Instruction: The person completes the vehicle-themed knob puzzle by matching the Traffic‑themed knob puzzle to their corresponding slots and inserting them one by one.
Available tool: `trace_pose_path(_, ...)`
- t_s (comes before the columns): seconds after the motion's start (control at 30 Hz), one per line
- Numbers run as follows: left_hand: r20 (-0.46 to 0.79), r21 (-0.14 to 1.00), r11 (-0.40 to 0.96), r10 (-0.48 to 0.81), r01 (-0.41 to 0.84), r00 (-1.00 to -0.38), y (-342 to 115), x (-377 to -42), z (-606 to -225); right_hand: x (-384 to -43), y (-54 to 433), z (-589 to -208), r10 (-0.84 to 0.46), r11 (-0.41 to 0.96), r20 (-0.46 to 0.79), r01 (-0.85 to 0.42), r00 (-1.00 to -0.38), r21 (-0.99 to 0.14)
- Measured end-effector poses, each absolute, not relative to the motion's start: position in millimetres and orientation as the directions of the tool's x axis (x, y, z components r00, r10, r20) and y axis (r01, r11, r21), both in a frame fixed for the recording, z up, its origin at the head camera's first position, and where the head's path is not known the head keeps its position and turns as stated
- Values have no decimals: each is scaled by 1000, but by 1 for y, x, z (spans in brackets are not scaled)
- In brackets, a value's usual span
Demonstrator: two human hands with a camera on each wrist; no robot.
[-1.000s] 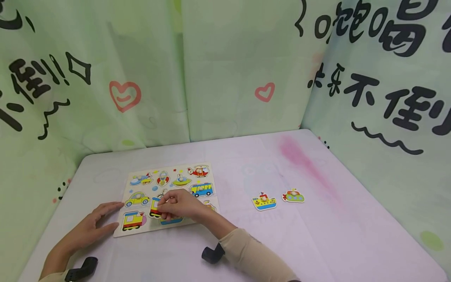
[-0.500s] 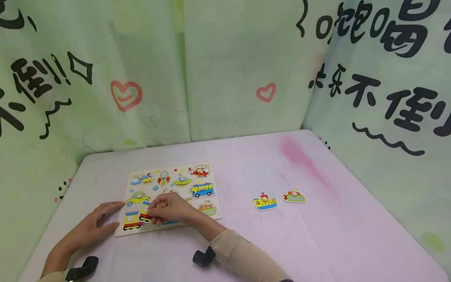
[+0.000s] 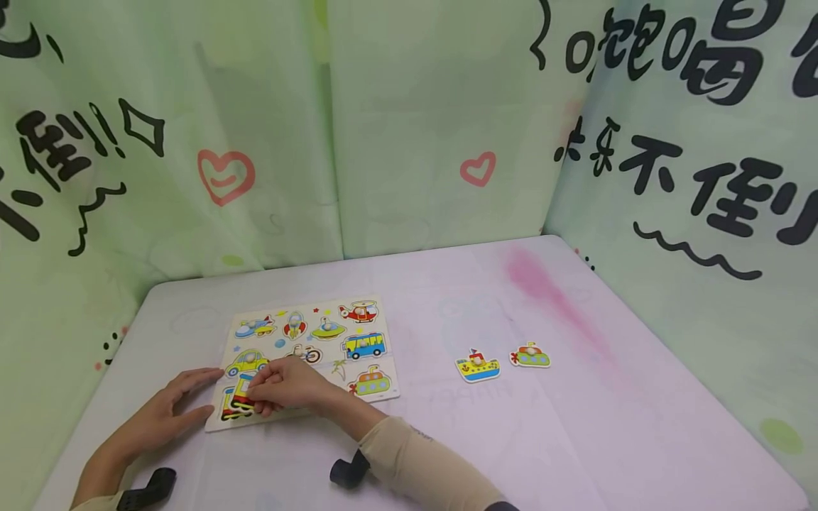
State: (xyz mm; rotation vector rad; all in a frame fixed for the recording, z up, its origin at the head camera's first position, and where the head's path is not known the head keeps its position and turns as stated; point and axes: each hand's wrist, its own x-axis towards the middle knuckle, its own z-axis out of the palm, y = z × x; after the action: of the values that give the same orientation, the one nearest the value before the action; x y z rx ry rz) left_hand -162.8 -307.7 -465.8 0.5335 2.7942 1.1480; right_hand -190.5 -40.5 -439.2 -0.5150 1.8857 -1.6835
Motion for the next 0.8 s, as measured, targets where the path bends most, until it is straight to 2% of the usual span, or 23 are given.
trace_pose_path(0.53,178,708,594,372,381,-911,-313,-162,-470,-192,-65,-446,-605,161,-195,121,-772,-979)
trace_pose_path(0.8,153,707,607,368,362,-917,-313,-162,-469,-193,-74,-446,-593,220,-197,78,-781,-972)
